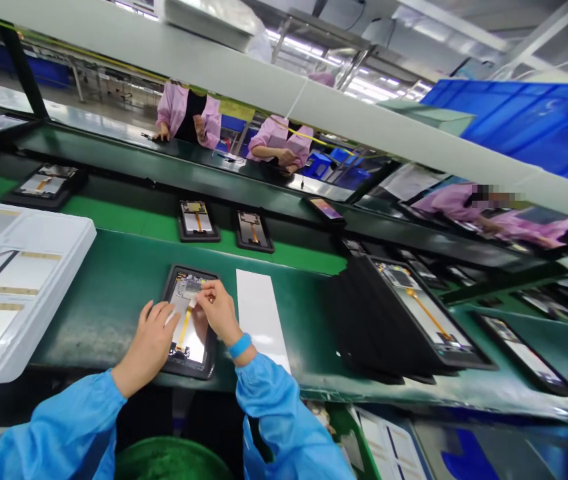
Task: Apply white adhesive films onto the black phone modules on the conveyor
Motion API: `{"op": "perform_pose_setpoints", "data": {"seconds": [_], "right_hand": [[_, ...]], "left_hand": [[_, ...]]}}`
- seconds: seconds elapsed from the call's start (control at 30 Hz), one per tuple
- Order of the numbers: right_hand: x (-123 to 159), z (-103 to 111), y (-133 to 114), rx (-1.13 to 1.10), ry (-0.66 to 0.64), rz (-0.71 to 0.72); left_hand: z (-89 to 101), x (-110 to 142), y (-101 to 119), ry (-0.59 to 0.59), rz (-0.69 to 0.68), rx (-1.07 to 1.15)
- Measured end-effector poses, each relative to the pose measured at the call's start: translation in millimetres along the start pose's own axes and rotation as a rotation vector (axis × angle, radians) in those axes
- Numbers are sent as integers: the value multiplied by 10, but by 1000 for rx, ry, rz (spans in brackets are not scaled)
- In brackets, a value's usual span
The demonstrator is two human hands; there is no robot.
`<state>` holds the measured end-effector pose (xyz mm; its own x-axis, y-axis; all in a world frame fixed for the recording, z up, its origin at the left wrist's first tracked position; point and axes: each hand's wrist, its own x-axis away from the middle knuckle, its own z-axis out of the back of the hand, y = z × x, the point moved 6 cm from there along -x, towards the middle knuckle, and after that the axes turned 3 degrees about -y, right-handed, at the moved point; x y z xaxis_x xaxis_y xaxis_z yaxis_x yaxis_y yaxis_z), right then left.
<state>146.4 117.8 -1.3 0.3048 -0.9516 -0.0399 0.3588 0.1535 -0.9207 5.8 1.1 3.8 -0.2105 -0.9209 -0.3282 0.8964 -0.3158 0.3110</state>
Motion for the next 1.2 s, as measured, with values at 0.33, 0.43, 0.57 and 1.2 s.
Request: {"op": "perform_pose_setpoints", "data": {"seconds": [0.33, 0.43, 0.57, 1.2], "right_hand": [[-162, -216, 56, 278, -39, -48], [-161, -225, 17, 316, -52, -54], [-167, -252, 1, 388, -64, -57], [-423, -159, 95, 646, 12, 173]], "left_hand": [[18, -137, -257, -18, -19, -54], [23, -195, -222, -33, -30, -50], [-53, -257, -178, -56, -42, -77], [-162, -457, -42, -106, -3, -212]]}}
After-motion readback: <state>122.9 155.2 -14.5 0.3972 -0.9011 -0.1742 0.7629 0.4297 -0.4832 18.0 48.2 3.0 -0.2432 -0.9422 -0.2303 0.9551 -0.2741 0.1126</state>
